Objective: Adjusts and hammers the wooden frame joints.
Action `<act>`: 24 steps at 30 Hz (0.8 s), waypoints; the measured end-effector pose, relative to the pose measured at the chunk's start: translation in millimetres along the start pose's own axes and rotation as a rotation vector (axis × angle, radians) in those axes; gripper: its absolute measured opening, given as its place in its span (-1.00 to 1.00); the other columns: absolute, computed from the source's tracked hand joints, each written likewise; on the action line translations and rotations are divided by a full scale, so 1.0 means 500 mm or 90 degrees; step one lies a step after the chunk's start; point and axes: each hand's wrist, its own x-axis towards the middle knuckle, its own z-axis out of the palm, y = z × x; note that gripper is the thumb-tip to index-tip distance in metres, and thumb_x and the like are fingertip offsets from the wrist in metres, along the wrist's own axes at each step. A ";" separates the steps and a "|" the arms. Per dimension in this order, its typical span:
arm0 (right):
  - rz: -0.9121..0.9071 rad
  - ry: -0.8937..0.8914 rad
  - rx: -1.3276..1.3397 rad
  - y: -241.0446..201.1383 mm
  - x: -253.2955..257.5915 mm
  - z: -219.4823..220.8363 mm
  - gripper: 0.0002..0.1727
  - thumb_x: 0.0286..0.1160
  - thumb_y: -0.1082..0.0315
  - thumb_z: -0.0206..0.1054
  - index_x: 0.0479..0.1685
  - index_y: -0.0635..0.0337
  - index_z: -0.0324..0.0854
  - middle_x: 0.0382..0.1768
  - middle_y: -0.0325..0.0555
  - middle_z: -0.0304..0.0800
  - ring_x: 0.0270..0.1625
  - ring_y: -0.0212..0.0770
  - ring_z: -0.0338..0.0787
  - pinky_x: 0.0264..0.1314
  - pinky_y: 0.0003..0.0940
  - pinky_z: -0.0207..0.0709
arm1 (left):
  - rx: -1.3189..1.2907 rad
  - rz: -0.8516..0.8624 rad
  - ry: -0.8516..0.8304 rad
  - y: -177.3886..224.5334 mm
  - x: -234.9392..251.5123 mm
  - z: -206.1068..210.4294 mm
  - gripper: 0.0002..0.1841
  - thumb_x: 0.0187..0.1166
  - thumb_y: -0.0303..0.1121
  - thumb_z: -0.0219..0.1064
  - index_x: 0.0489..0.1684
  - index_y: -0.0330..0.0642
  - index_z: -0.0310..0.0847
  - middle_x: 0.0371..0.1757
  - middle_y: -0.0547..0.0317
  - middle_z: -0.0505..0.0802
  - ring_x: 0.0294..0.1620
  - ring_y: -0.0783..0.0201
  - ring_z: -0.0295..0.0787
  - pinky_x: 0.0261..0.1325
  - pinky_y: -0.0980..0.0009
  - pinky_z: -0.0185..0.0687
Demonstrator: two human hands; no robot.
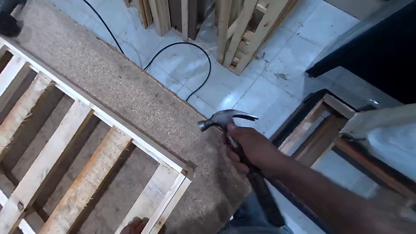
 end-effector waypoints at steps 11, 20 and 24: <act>0.118 -0.180 -0.085 0.047 0.064 0.033 -0.38 0.89 -0.17 -0.22 0.14 0.20 0.52 -0.44 -0.11 0.64 -0.58 -0.21 0.67 -0.49 -0.25 0.68 | 0.153 -0.061 0.062 0.020 -0.019 0.011 -0.46 0.33 -0.10 0.50 0.16 -0.34 0.69 0.05 -0.24 0.86 0.06 -0.13 0.88 0.13 0.01 0.82; 0.021 -0.156 -0.496 -0.052 0.100 -0.432 -0.45 0.85 -0.12 -0.02 0.11 0.17 0.68 -0.55 0.01 0.63 -0.62 -0.06 0.64 -0.50 -0.04 0.65 | -0.041 -0.301 0.136 0.240 0.183 -0.041 -0.02 0.52 0.57 -0.08 0.39 -0.23 0.64 0.24 -0.05 0.84 0.29 0.08 0.78 0.37 -0.02 0.69; 0.132 0.080 -0.479 -0.039 0.058 -0.682 -0.36 0.67 -0.34 0.09 0.15 0.08 0.61 -0.51 0.04 0.65 -0.61 -0.01 0.69 -0.52 0.07 0.66 | -0.043 -0.559 0.047 0.349 0.353 -0.036 -0.53 0.61 0.04 0.27 0.21 -0.14 0.77 0.21 -0.05 0.84 0.28 -0.03 0.77 0.39 -0.08 0.64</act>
